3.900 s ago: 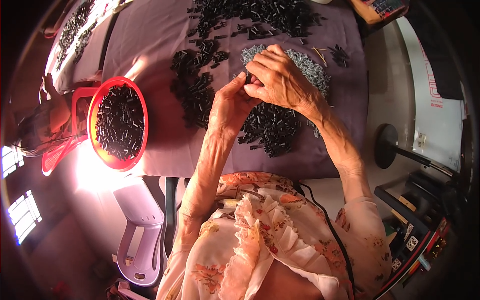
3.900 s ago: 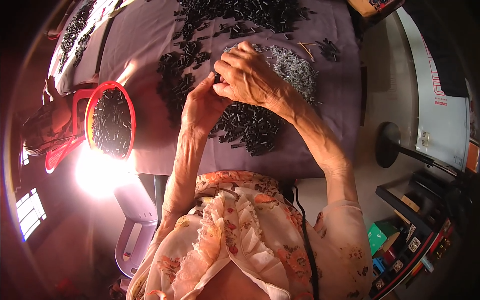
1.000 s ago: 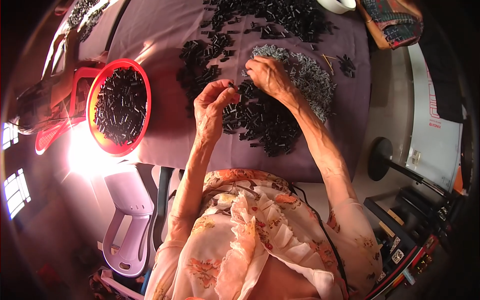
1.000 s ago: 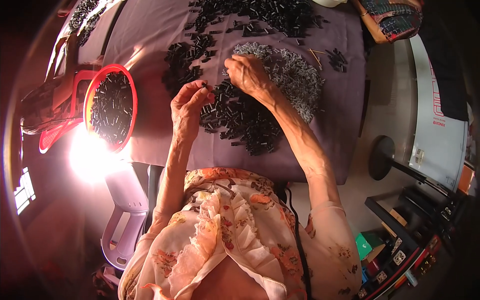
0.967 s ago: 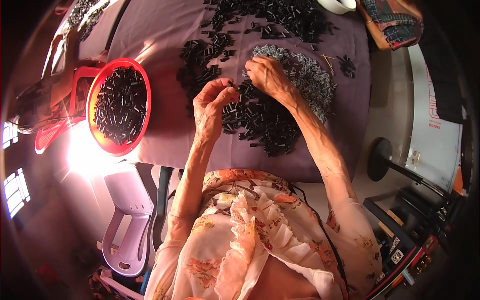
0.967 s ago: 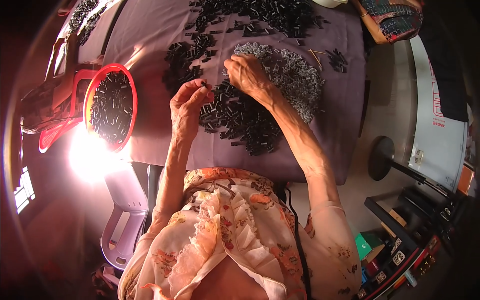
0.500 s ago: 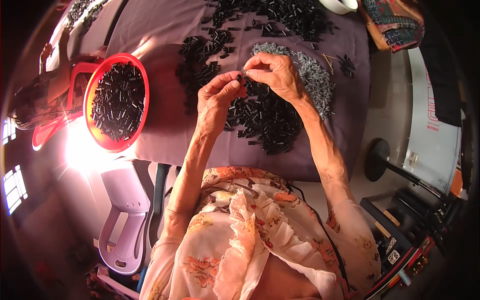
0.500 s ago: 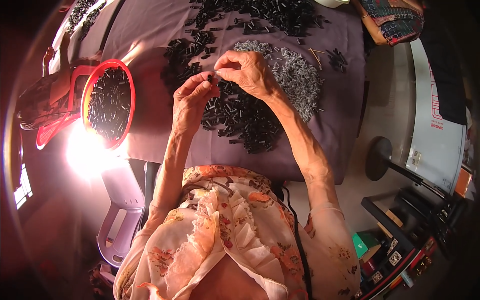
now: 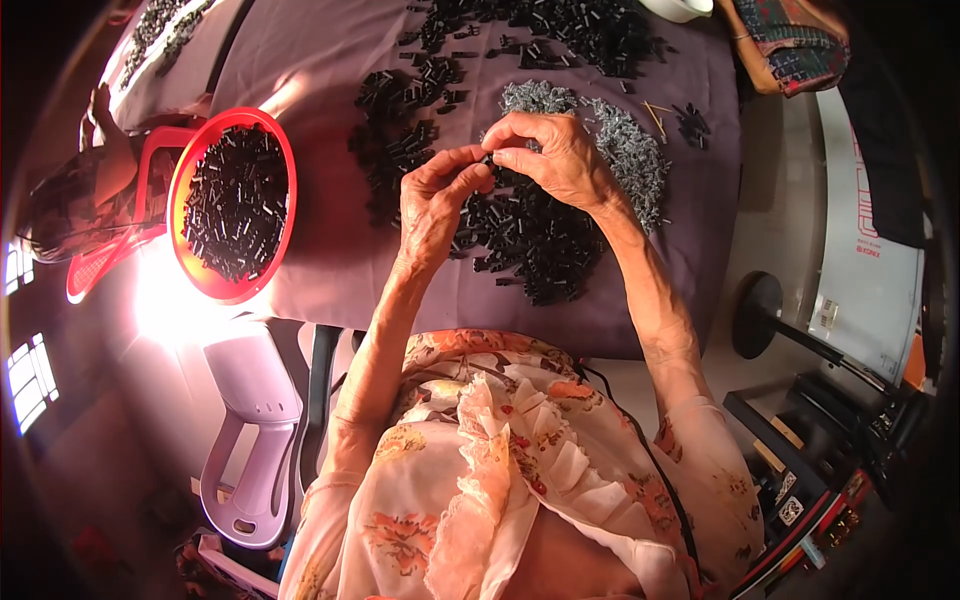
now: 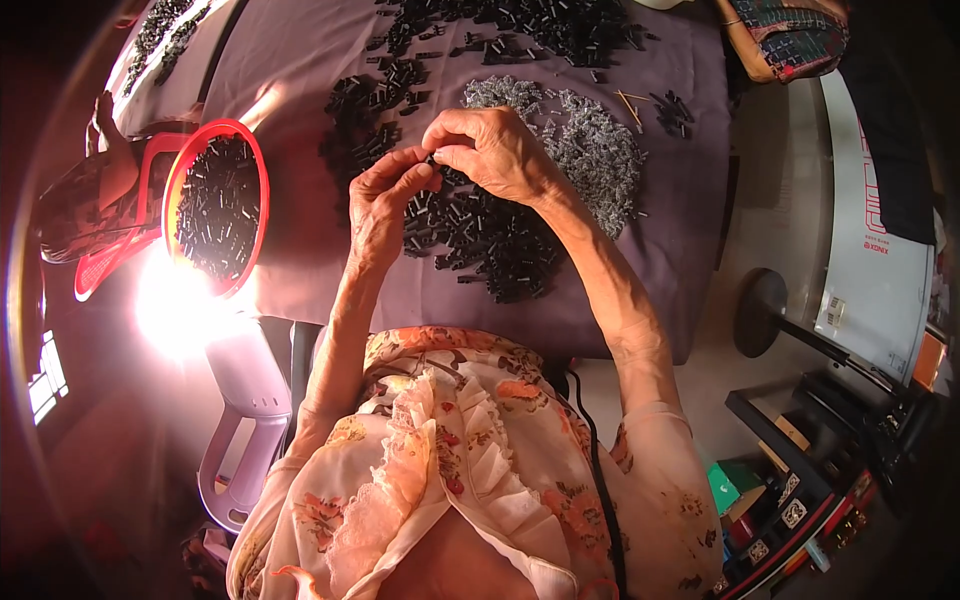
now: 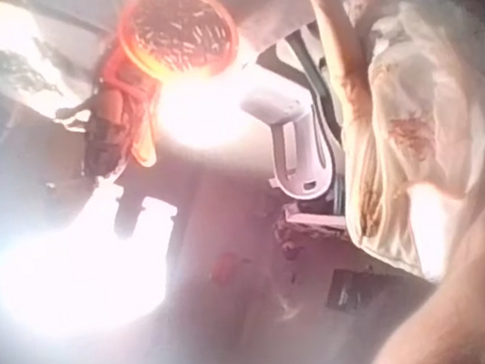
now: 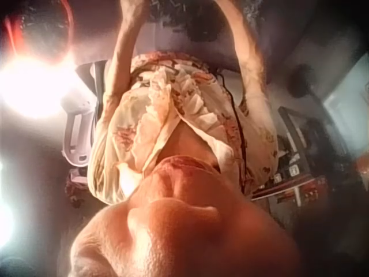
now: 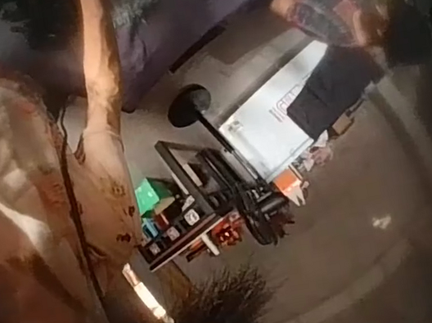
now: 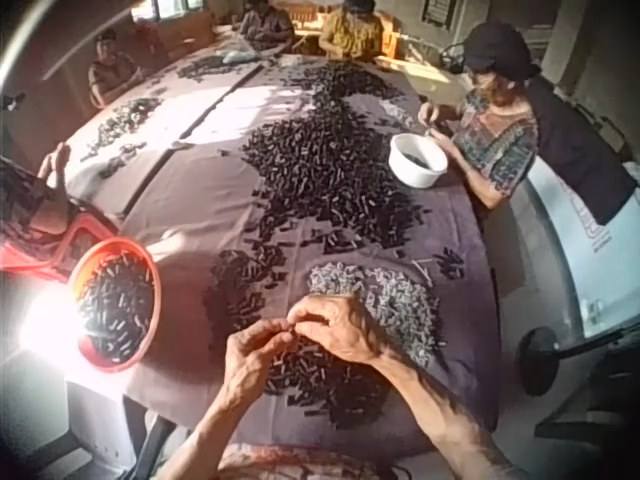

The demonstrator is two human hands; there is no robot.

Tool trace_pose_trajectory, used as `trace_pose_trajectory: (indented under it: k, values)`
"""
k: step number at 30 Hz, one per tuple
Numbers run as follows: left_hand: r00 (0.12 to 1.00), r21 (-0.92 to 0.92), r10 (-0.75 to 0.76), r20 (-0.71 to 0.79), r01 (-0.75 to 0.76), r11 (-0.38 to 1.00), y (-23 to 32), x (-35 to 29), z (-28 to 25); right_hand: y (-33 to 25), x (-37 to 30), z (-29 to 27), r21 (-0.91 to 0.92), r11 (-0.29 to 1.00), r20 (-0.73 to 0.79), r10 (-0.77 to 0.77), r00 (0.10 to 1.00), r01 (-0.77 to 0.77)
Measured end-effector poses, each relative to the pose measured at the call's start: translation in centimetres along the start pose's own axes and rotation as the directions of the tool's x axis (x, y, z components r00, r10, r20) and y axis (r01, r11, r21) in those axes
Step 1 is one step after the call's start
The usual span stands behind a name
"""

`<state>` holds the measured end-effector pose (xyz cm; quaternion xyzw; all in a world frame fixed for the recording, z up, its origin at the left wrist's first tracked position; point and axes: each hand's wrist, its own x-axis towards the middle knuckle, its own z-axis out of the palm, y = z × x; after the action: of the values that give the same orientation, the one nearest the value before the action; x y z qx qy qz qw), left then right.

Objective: The person assembles components by picking up black plastic pieces and inserting small grey parts into them by hand.

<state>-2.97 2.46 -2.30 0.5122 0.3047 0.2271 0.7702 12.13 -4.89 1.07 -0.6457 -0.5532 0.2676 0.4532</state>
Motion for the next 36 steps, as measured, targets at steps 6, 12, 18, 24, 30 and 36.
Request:
trace_pose_trajectory:
  k: [6, 12, 18, 24, 30, 36]
  values:
    - [0.999, 0.0, 0.011, 0.05, -0.011, 1.0, 0.0, 0.0, 0.4, 1.4, 0.2, -0.3, 0.183, 0.972, 0.104, 0.129, 0.986, -0.147]
    - [0.998, -0.154, -0.054, 0.042, 0.059, 0.986, -0.5, 0.1, 0.5, 1.2, -0.7, 0.4, 0.08, 0.996, -0.034, 0.044, 0.998, -0.041]
    - [0.998, -0.234, -0.065, 0.01, 0.066, 0.97, -1.0, 0.2, -0.3, 0.1, -1.2, 1.3, -0.241, 0.951, -0.022, -0.203, 0.979, 0.192]
    - [0.972, 0.144, 0.074, -0.224, -0.042, 0.989, -0.1, -0.7, -3.3, 2.8, 0.9, 1.0, -0.319, 0.938, -0.04, -0.158, 0.987, 0.137]
    - [0.725, 0.681, 0.642, -0.248, -0.341, 0.648, -2.2, -0.6, -8.7, 7.5, 6.1, 2.3, -0.546, 0.812, 0.026, -0.23, 0.973, 0.207]
    - [0.698, 0.658, 0.592, -0.403, -0.228, 0.718, -3.3, 0.1, -10.3, 8.5, 7.2, 6.0, -0.703, 0.645, 0.177, -0.248, 0.952, 0.299]
